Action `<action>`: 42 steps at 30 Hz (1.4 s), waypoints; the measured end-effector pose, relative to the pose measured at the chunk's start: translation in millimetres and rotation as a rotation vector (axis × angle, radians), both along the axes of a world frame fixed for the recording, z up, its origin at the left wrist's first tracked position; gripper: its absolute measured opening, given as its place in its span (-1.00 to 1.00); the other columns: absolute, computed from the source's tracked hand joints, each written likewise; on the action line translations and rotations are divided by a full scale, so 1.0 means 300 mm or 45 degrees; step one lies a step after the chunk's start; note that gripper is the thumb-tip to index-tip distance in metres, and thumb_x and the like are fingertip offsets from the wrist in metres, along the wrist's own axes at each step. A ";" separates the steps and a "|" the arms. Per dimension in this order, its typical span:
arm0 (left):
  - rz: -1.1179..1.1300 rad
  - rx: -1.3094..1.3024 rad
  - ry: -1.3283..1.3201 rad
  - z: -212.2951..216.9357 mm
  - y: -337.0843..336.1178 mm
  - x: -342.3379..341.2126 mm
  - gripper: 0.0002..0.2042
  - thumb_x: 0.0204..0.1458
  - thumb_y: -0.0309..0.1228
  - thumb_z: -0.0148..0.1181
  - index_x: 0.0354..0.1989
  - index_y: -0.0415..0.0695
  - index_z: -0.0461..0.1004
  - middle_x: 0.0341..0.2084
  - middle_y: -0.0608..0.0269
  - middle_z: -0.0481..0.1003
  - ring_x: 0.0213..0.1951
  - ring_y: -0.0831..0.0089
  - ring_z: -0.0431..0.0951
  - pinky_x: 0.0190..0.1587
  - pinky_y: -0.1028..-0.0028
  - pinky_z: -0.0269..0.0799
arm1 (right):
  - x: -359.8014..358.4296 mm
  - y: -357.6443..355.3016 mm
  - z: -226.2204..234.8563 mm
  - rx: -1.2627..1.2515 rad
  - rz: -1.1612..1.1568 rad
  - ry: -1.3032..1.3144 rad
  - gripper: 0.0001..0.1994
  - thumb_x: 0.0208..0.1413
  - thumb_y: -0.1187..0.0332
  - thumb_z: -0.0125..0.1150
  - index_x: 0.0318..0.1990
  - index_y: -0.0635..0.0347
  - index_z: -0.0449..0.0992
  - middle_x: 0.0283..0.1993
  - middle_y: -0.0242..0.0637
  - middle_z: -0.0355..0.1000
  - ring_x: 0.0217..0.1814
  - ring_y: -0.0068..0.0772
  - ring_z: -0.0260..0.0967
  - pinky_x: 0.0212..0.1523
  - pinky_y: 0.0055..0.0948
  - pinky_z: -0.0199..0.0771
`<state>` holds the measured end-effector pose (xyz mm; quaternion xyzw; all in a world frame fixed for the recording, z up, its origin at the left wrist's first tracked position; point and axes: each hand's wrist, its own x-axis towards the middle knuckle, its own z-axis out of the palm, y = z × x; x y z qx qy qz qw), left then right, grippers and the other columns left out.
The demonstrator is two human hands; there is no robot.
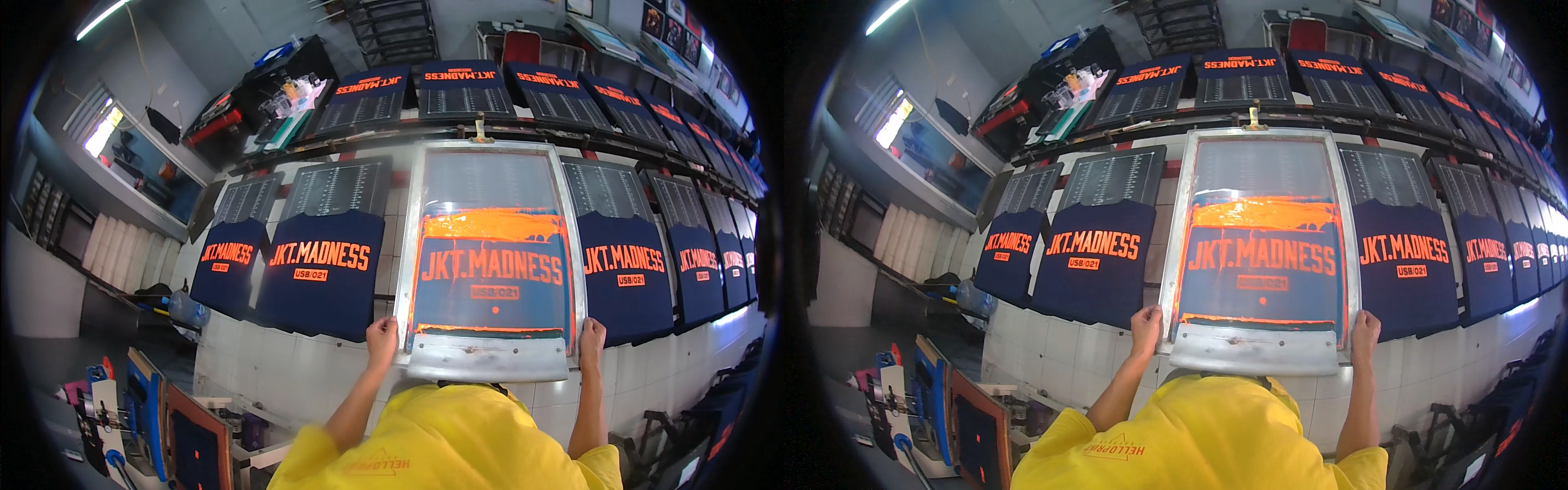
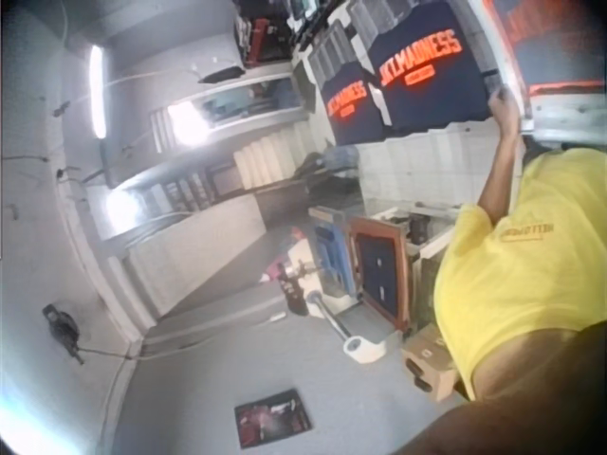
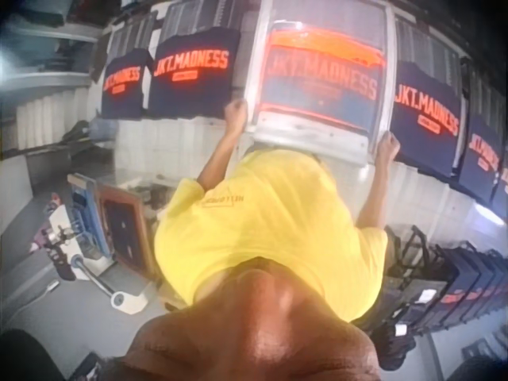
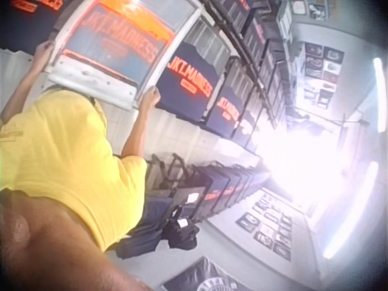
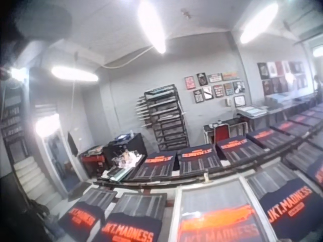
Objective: The person performs screen printing on navy blue t-shirts using orange ink and a squeegee. They apply the ink through a stencil frame onto each garment, repeating the process across a sequence of shirts on a printing table.
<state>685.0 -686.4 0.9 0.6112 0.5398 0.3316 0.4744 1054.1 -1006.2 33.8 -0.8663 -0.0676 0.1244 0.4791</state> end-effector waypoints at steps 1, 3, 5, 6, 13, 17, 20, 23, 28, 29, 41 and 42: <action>0.001 0.015 0.012 -0.006 0.002 -0.001 -0.71 0.09 -0.33 0.18 -0.25 -0.39 0.59 -0.53 0.17 0.56 -0.46 0.50 0.49 -0.32 0.45 0.41 | -0.001 0.005 0.000 0.007 -0.001 -0.001 -0.67 0.18 0.31 -0.02 -0.33 0.52 0.49 -0.51 -0.18 0.35 -0.42 -0.46 0.21 -0.30 -0.31 0.29; 0.010 0.036 0.034 -0.007 -0.002 -0.001 -0.71 0.09 -0.33 0.18 -0.25 -0.38 0.60 -0.53 0.17 0.57 -0.46 0.50 0.49 -0.32 0.45 0.41 | -0.001 0.010 -0.007 0.020 -0.009 -0.007 -0.67 0.19 0.32 -0.01 -0.32 0.52 0.51 -0.48 -0.25 0.37 -0.39 -0.51 0.22 -0.27 -0.36 0.31; 0.020 0.047 0.055 0.003 -0.004 0.000 -0.71 0.09 -0.33 0.18 -0.25 -0.37 0.60 -0.53 0.17 0.57 -0.46 0.49 0.50 -0.32 0.45 0.41 | 0.012 -0.001 -0.036 0.017 0.012 0.002 -0.67 0.19 0.31 -0.01 -0.32 0.51 0.51 -0.49 -0.26 0.37 -0.39 -0.52 0.23 -0.28 -0.36 0.31; 0.024 0.051 0.058 0.006 -0.003 0.006 -0.71 0.09 -0.32 0.18 -0.24 -0.37 0.60 -0.53 0.17 0.57 -0.46 0.49 0.50 -0.32 0.45 0.42 | 0.021 -0.002 -0.031 0.017 0.016 -0.002 -0.67 0.19 0.31 0.00 -0.32 0.51 0.52 -0.50 -0.26 0.37 -0.39 -0.52 0.23 -0.28 -0.36 0.30; 0.048 0.028 0.090 -0.011 0.027 -0.004 -0.71 0.08 -0.33 0.19 -0.23 -0.36 0.61 -0.51 0.16 0.58 -0.45 0.47 0.51 -0.31 0.43 0.41 | 0.034 0.045 -0.072 0.026 -0.006 -0.083 -0.68 0.19 0.32 0.00 -0.50 0.44 0.35 -0.59 -0.33 0.15 -0.47 -0.55 0.04 -0.41 -0.31 0.19; 0.013 0.075 0.106 -0.005 0.047 0.000 -0.71 0.07 -0.34 0.20 -0.23 -0.37 0.60 -0.51 0.16 0.58 -0.45 0.46 0.50 -0.30 0.44 0.41 | 0.052 0.061 -0.102 0.044 0.010 -0.097 -0.68 0.19 0.32 0.00 -0.51 0.44 0.35 -0.60 -0.36 0.15 -0.49 -0.55 0.04 -0.43 -0.31 0.18; 0.060 0.070 0.067 -0.013 0.056 0.007 -0.72 0.08 -0.34 0.20 -0.25 -0.38 0.60 -0.51 0.18 0.57 -0.46 0.48 0.50 -0.31 0.44 0.40 | 0.060 0.075 -0.112 0.047 0.021 -0.122 -0.69 0.18 0.32 0.00 -0.48 0.45 0.38 -0.59 -0.32 0.19 -0.49 -0.52 0.08 -0.41 -0.29 0.20; 0.064 0.049 0.064 -0.012 0.066 0.008 -0.73 0.08 -0.35 0.20 -0.26 -0.38 0.60 -0.52 0.21 0.56 -0.46 0.50 0.49 -0.33 0.45 0.39 | 0.049 0.102 -0.095 0.041 0.025 -0.105 -0.69 0.18 0.33 -0.01 -0.46 0.47 0.39 -0.59 -0.28 0.21 -0.49 -0.50 0.10 -0.39 -0.27 0.22; 0.101 0.015 0.008 -0.022 0.080 0.011 -0.74 0.09 -0.36 0.20 -0.28 -0.38 0.60 -0.54 0.23 0.55 -0.47 0.52 0.47 -0.34 0.46 0.38 | 0.043 0.127 -0.052 0.018 0.044 -0.074 -0.69 0.16 0.32 -0.01 -0.46 0.48 0.37 -0.59 -0.21 0.17 -0.49 -0.49 0.08 -0.40 -0.25 0.21; 0.107 0.013 0.006 -0.034 0.089 0.007 -0.74 0.09 -0.35 0.20 -0.28 -0.38 0.60 -0.54 0.23 0.55 -0.47 0.53 0.47 -0.35 0.46 0.38 | 0.045 0.129 -0.055 0.018 0.045 -0.086 -0.69 0.16 0.33 -0.01 -0.47 0.48 0.36 -0.59 -0.21 0.16 -0.49 -0.49 0.07 -0.40 -0.25 0.21; 0.054 -0.103 0.057 -0.019 0.129 -0.012 -0.76 0.15 -0.41 0.18 -0.16 -0.38 0.58 -0.34 0.15 0.63 -0.29 0.47 0.57 -0.18 0.47 0.44 | 0.038 0.133 -0.087 -0.119 0.048 -0.076 -0.70 0.17 0.30 0.01 -0.27 0.42 0.55 -0.50 0.06 0.43 -0.47 -0.17 0.38 -0.33 -0.20 0.34; 0.047 -0.098 0.059 -0.010 0.130 -0.010 -0.75 0.16 -0.41 0.18 -0.15 -0.39 0.58 -0.32 0.14 0.63 -0.28 0.47 0.58 -0.17 0.47 0.45 | 0.037 0.138 -0.077 -0.127 0.044 -0.069 -0.70 0.17 0.30 0.01 -0.27 0.42 0.55 -0.49 0.07 0.44 -0.46 -0.15 0.40 -0.32 -0.19 0.35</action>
